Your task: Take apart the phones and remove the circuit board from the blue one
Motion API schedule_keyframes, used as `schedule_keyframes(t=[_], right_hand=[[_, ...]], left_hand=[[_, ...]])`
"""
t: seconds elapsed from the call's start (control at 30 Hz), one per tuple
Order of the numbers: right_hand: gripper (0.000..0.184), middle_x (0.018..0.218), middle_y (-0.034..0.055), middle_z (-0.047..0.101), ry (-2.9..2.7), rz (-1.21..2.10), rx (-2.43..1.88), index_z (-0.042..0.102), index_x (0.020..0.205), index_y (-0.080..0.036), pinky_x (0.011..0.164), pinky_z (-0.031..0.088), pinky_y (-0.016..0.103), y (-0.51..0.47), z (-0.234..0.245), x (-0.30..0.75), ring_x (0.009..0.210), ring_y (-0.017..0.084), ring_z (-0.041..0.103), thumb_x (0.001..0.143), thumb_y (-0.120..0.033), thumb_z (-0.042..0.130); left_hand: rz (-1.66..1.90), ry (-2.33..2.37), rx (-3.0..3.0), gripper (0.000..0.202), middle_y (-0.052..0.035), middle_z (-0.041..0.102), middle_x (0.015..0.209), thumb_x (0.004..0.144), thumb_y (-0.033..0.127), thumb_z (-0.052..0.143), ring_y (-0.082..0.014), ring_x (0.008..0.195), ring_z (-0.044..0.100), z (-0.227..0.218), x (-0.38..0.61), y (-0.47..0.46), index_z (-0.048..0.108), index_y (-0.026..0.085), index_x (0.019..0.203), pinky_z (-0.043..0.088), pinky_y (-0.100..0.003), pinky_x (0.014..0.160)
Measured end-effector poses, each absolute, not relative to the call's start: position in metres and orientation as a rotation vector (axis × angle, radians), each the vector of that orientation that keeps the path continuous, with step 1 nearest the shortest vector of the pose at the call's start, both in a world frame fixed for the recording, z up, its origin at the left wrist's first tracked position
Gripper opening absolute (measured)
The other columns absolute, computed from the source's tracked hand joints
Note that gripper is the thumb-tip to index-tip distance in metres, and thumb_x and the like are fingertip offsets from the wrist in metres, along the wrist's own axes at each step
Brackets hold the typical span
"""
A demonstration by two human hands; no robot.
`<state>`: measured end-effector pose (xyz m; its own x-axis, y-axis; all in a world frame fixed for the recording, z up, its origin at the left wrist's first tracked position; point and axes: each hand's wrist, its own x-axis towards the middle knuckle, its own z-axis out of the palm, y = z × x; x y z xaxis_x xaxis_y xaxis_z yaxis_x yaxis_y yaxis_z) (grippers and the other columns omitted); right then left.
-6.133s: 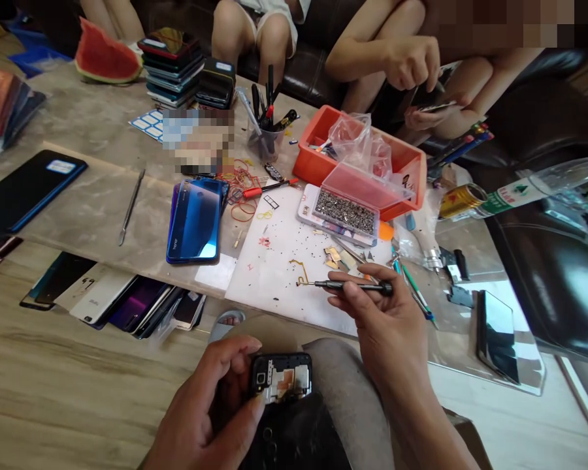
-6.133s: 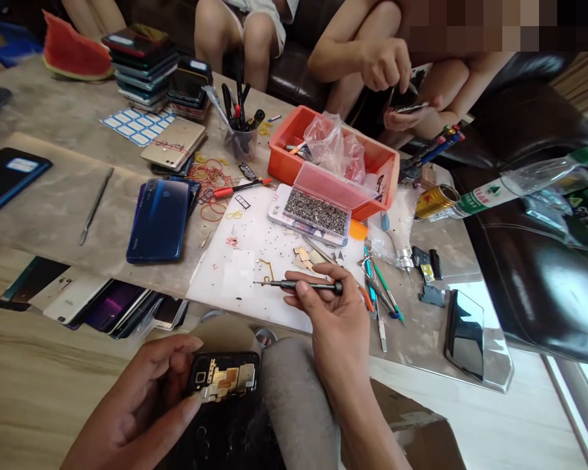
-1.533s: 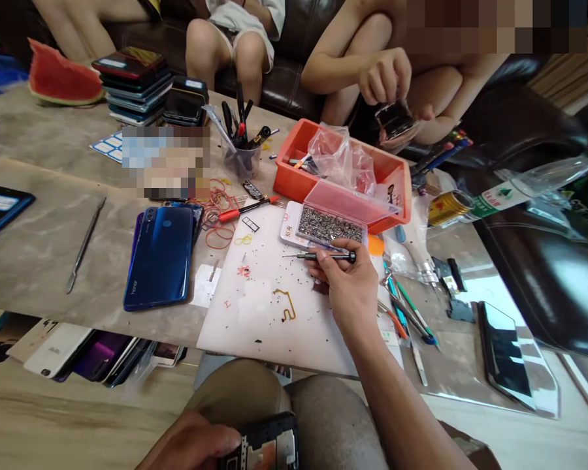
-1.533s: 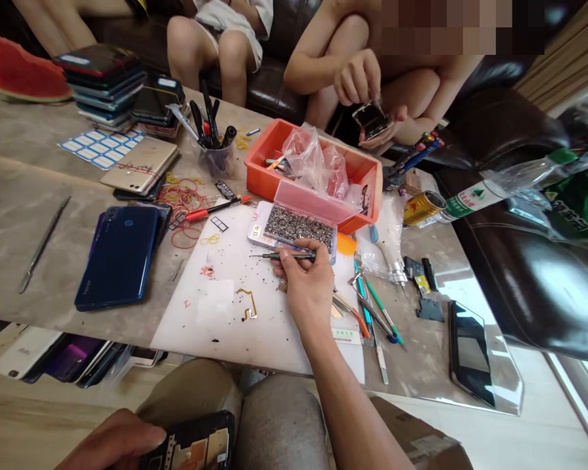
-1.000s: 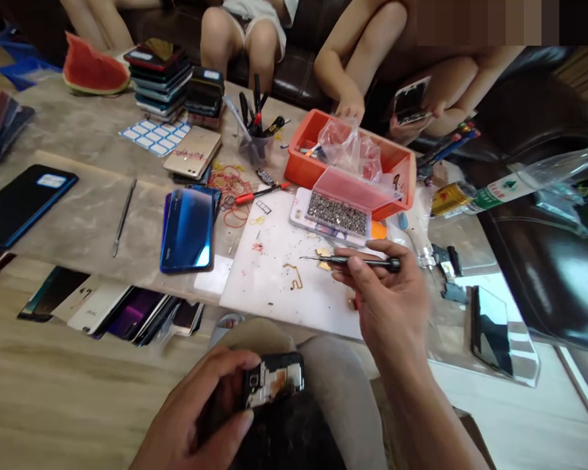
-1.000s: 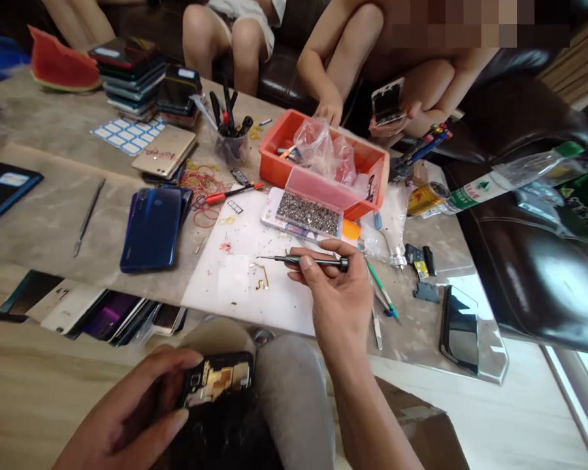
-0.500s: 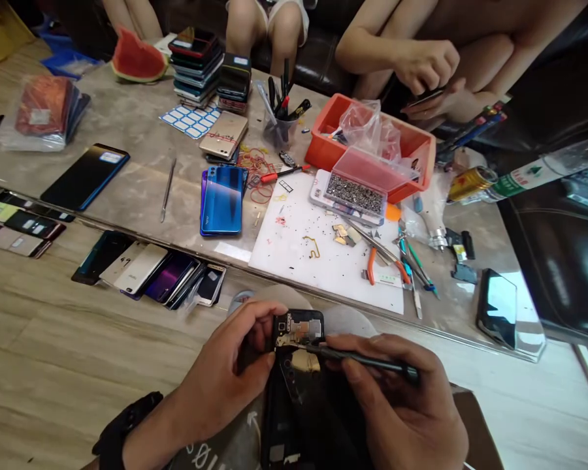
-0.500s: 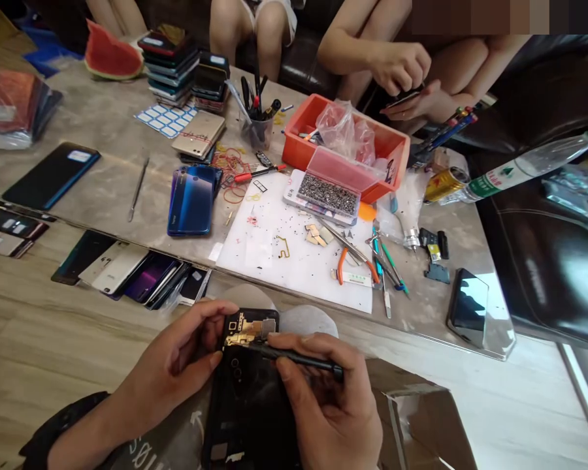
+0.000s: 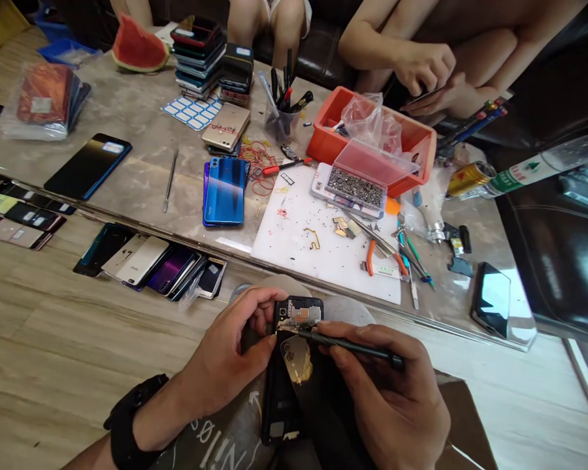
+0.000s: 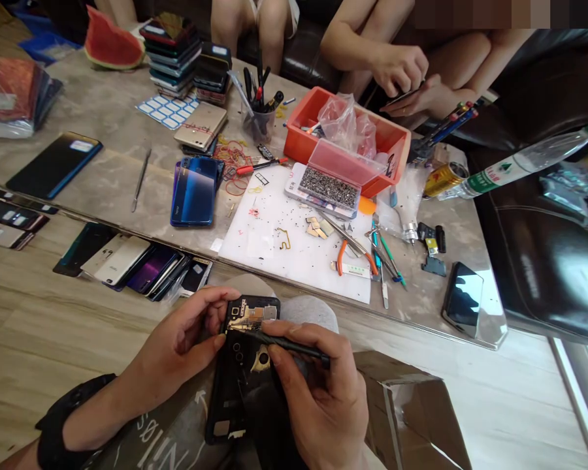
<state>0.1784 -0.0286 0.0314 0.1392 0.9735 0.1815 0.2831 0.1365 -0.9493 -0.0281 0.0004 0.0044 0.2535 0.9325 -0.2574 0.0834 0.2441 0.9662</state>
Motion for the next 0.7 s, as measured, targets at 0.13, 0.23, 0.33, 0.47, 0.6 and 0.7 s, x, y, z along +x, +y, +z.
schedule_keyframes(t=[0.13, 0.23, 0.33, 0.47, 0.6, 0.7], right_hand=[[0.033, 0.105, -0.0010, 0.084, -1.367, 0.833, -1.323, 0.065, 0.115, -0.029, 0.088, 0.067, 0.023, -0.0292, 0.0303, 0.1794, 0.098, 0.016, 0.081, 0.092, -0.005, 0.071], [0.033, 0.105, 0.0004, 0.083, -1.398, 0.807, -1.333, 0.065, 0.115, -0.028, 0.088, 0.068, 0.026, -0.0305, 0.0293, 0.1807, 0.098, 0.018, 0.082, 0.091, -0.005, 0.073], [0.032, 0.105, 0.0014, 0.083, -1.414, 0.789, -1.354, 0.065, 0.114, -0.028, 0.086, 0.069, 0.028, -0.0323, 0.0287, 0.1818, 0.096, 0.019, 0.082, 0.091, -0.007, 0.073], [0.032, 0.105, 0.0015, 0.083, -1.409, 0.797, -1.384, 0.065, 0.114, -0.028, 0.087, 0.068, 0.028, -0.0332, 0.0283, 0.1826, 0.098, 0.019, 0.081, 0.091, -0.009, 0.074], [0.029, 0.103, 0.0015, 0.084, -1.385, 0.831, -1.401, 0.064, 0.113, -0.029, 0.081, 0.069, 0.026, -0.0296, 0.0296, 0.1815, 0.089, 0.019, 0.083, 0.092, -0.011, 0.075], [0.024, 0.099, 0.0019, 0.085, -1.353, 0.842, -1.439, 0.064, 0.110, -0.028, 0.075, 0.070, 0.026, -0.0265, 0.0327, 0.1786, 0.080, 0.018, 0.083, 0.092, -0.015, 0.076]], left_hand=[[0.804, 1.168, 1.175, 0.044, 0.0010, 0.060, 0.099, 0.091, 0.015, 0.062, -0.0151, 0.088, 0.057, 0.0050, -0.0271, 0.0022, 0.062, 0.031, 0.132, 0.049, -0.027, 0.082], [0.815, 1.174, 1.181, 0.043, 0.0005, 0.060, 0.097, 0.091, 0.015, 0.063, -0.0155, 0.087, 0.057, 0.0057, -0.0261, 0.0034, 0.063, 0.029, 0.131, 0.049, -0.028, 0.080], [0.833, 1.174, 1.184, 0.043, 0.0001, 0.061, 0.097, 0.090, 0.014, 0.063, -0.0159, 0.087, 0.058, 0.0063, -0.0257, 0.0034, 0.063, 0.029, 0.130, 0.049, -0.028, 0.081], [0.830, 1.167, 1.181, 0.043, -0.0001, 0.061, 0.097, 0.090, 0.014, 0.063, -0.0159, 0.087, 0.057, 0.0064, -0.0263, 0.0028, 0.063, 0.028, 0.131, 0.050, -0.029, 0.082], [0.838, 1.152, 1.189, 0.044, 0.0000, 0.061, 0.098, 0.090, 0.013, 0.062, -0.0155, 0.088, 0.057, 0.0059, -0.0265, 0.0026, 0.062, 0.028, 0.131, 0.050, -0.028, 0.083], [0.837, 1.156, 1.187, 0.045, 0.0002, 0.061, 0.098, 0.089, 0.012, 0.062, -0.0150, 0.088, 0.057, 0.0061, -0.0264, 0.0025, 0.063, 0.029, 0.131, 0.049, -0.027, 0.083]])
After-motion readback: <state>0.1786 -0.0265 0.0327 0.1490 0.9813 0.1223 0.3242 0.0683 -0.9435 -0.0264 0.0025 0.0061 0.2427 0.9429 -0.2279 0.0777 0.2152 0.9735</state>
